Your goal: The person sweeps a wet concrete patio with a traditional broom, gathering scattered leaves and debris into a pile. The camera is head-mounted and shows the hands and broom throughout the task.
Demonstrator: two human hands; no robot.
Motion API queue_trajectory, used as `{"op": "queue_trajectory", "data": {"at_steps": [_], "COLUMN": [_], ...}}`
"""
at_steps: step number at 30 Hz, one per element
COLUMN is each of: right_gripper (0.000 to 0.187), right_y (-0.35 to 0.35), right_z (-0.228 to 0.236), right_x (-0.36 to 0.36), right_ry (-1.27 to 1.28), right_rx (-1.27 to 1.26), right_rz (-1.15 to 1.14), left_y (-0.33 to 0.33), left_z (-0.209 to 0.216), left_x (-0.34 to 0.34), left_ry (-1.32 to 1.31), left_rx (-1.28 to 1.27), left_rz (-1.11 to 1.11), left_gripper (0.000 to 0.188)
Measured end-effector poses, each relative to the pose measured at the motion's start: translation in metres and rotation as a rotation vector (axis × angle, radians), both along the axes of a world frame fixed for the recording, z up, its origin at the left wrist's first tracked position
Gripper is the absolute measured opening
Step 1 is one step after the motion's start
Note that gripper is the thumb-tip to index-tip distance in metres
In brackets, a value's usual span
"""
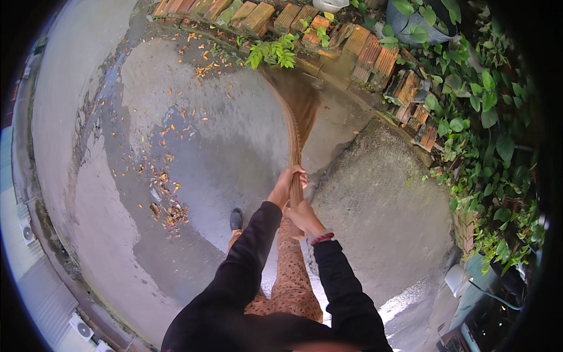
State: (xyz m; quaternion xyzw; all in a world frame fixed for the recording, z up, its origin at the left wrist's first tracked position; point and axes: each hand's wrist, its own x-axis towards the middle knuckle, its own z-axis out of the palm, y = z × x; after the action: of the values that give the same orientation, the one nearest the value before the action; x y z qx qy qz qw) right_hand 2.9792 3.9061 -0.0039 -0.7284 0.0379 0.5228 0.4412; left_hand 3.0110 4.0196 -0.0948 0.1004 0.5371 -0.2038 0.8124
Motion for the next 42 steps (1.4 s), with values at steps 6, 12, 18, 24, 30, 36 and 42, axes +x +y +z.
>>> {"op": "queue_trajectory", "data": {"at_steps": [6,12,18,24,30,36,42], "right_gripper": [0.046,0.022,0.011,0.020,0.015,0.040,0.055], "right_y": [-0.078,-0.029,0.027,0.193,0.357,0.300,0.252], "right_z": [0.069,0.121,0.079,-0.007,-0.013,0.077,0.115], "right_x": [-0.009,-0.106,-0.093,-0.060,-0.074,0.009,0.037], "right_ry": [0.299,0.166,0.424,0.378,0.454,0.499,0.371], "right_rx": [0.079,-0.248,-0.135,-0.003,0.126,-0.057,-0.185], "right_rz": [-0.218,-0.798,-1.260,-0.882,-0.397,-0.070,-0.011], "left_y": [-0.051,-0.091,-0.068,0.138,0.348,0.299,0.243], "left_z": [0.054,0.090,0.050,-0.025,-0.014,0.056,0.079], "left_x": [-0.028,-0.068,-0.058,-0.029,-0.073,-0.048,-0.007], "left_ry": [-0.239,-0.328,-0.589,-0.465,-0.284,-0.084,-0.108], "left_rx": [0.150,-0.058,-0.201,-0.086,0.215,0.603,0.139], "left_rz": [0.140,-0.344,-0.803,-0.524,-0.199,0.116,0.273], "left_gripper": [0.028,0.041,0.016,0.044,0.034,0.031,0.045]}}
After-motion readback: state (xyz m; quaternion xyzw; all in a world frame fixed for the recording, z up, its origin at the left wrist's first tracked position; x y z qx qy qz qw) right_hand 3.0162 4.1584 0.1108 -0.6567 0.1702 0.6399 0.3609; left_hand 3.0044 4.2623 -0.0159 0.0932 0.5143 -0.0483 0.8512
